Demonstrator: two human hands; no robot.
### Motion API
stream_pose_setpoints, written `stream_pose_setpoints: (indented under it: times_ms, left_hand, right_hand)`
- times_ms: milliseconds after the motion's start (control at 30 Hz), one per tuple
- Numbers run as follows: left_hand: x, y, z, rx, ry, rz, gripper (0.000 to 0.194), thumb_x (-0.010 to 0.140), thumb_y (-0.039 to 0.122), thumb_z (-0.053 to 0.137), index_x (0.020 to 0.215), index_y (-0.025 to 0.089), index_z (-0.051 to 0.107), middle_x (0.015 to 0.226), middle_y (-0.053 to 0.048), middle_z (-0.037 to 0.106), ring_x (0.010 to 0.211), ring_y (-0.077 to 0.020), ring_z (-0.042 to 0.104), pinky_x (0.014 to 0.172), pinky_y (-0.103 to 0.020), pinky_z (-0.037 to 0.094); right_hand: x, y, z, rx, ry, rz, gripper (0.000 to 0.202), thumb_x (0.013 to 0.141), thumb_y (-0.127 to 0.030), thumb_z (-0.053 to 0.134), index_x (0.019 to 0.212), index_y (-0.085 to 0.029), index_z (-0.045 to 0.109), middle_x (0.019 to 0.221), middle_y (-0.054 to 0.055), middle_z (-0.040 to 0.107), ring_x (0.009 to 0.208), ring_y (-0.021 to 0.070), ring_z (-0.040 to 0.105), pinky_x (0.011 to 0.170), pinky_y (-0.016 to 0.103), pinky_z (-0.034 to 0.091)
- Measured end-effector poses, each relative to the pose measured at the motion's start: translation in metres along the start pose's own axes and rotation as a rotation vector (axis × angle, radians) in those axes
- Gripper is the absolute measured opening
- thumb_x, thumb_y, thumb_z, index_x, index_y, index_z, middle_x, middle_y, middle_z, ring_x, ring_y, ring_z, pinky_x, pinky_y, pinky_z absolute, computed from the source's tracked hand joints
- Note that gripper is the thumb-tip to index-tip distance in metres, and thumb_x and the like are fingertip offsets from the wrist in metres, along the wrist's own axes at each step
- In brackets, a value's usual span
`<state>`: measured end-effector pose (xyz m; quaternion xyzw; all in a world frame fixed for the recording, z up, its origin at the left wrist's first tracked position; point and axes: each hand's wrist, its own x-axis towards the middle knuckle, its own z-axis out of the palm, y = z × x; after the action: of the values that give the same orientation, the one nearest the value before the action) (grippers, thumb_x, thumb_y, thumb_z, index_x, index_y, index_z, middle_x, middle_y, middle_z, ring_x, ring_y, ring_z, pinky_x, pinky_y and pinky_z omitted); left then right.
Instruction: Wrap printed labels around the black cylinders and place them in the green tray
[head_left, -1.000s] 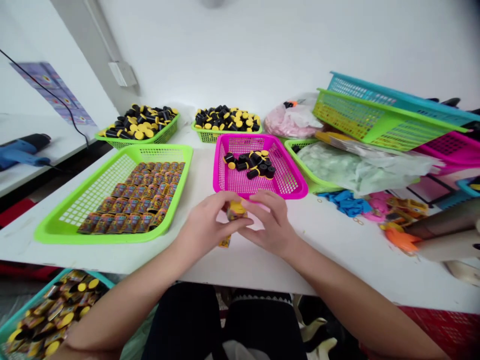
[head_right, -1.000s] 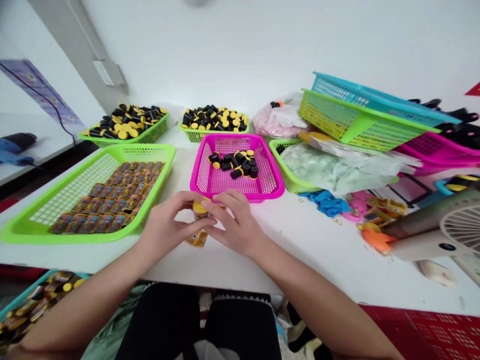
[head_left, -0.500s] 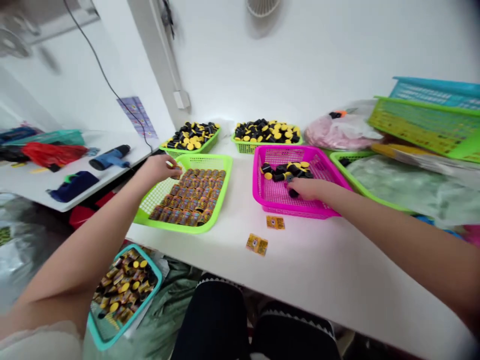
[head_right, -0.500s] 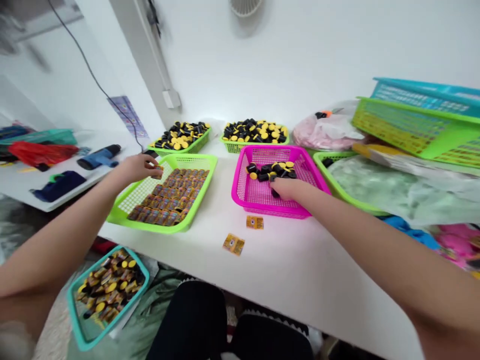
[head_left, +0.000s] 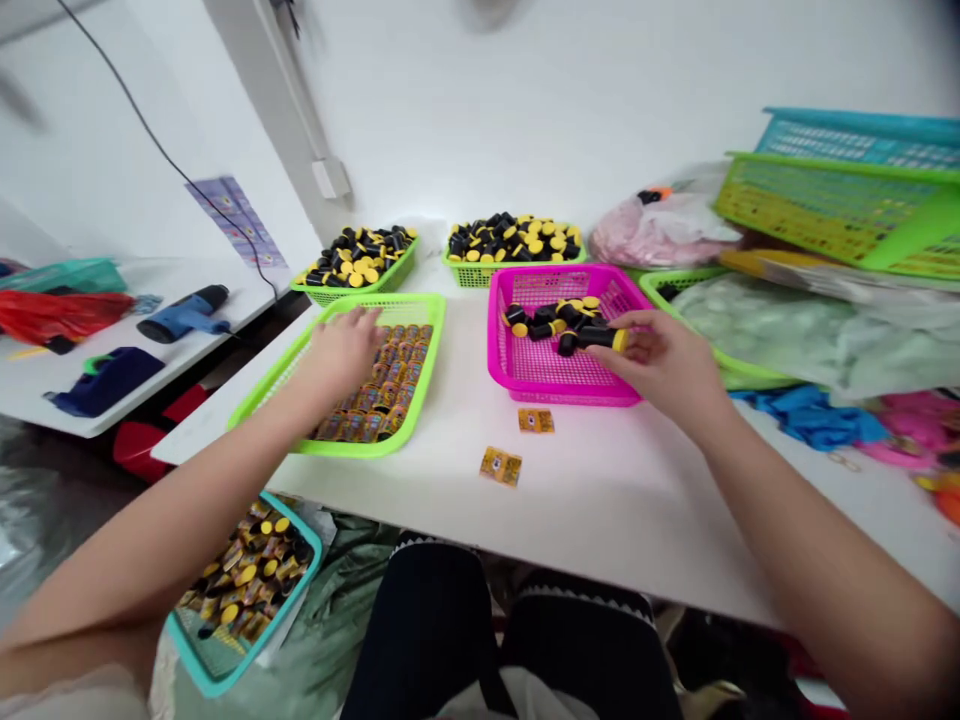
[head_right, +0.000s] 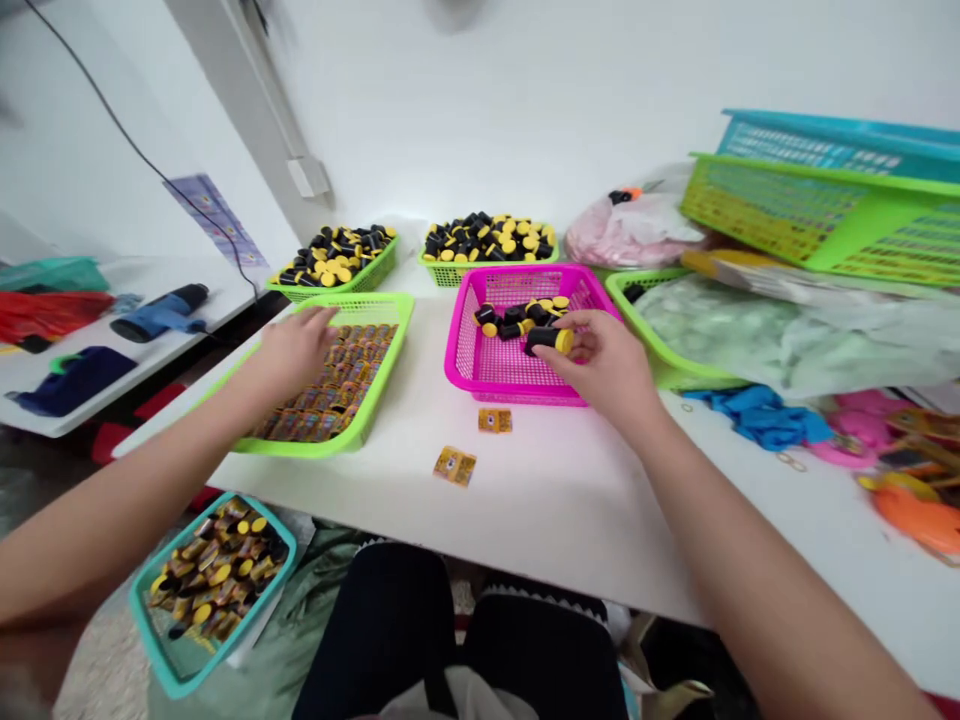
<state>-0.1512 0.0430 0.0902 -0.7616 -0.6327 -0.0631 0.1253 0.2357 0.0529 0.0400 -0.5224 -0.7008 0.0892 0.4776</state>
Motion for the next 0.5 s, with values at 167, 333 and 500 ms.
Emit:
stream_pose_setpoints:
  times_ms: [167, 333, 500]
  left_hand:
    - [-0.095, 0.109, 0.035, -0.147, -0.125, 0.664, 0.077, 0.097, 0.061, 0.029, 0.151, 0.006, 0.028, 0.155, -0.021, 0.035, 0.144, -0.0318, 0.034, 0.115, -0.048, 0.032]
    - [-0.157, 0.134, 0.077, -0.044, -0.114, 0.747, 0.086, 0.092, 0.066, 0.041, 0.144, -0.002, 0.039, 0.147, -0.028, 0.042, 0.138, -0.0379, 0.043, 0.111, -0.049, 0.037]
    - [-0.172, 0.114, 0.045, -0.024, 0.026, 0.926, 0.043, 0.095, 0.009, 0.037, 0.136, 0.002, 0.049, 0.130, -0.018, 0.065, 0.120, -0.0226, 0.063, 0.102, -0.033, 0.048]
  right_hand:
    - [-0.029, 0.002, -0.010, -0.131, 0.152, -0.278, 0.025, 0.081, -0.036, 0.072, 0.102, -0.025, 0.065, 0.103, 0.009, 0.066, 0.092, 0.0234, 0.065, 0.072, 0.037, 0.058]
    - [-0.030, 0.010, -0.016, -0.132, 0.156, -0.329, 0.027, 0.081, -0.035, 0.072, 0.104, -0.023, 0.066, 0.105, 0.010, 0.066, 0.094, 0.0235, 0.065, 0.073, 0.037, 0.059]
    - [-0.029, 0.001, -0.018, -0.142, 0.138, -0.404, 0.021, 0.084, -0.032, 0.069, 0.103, -0.024, 0.066, 0.102, 0.009, 0.066, 0.095, 0.0236, 0.066, 0.081, 0.040, 0.059]
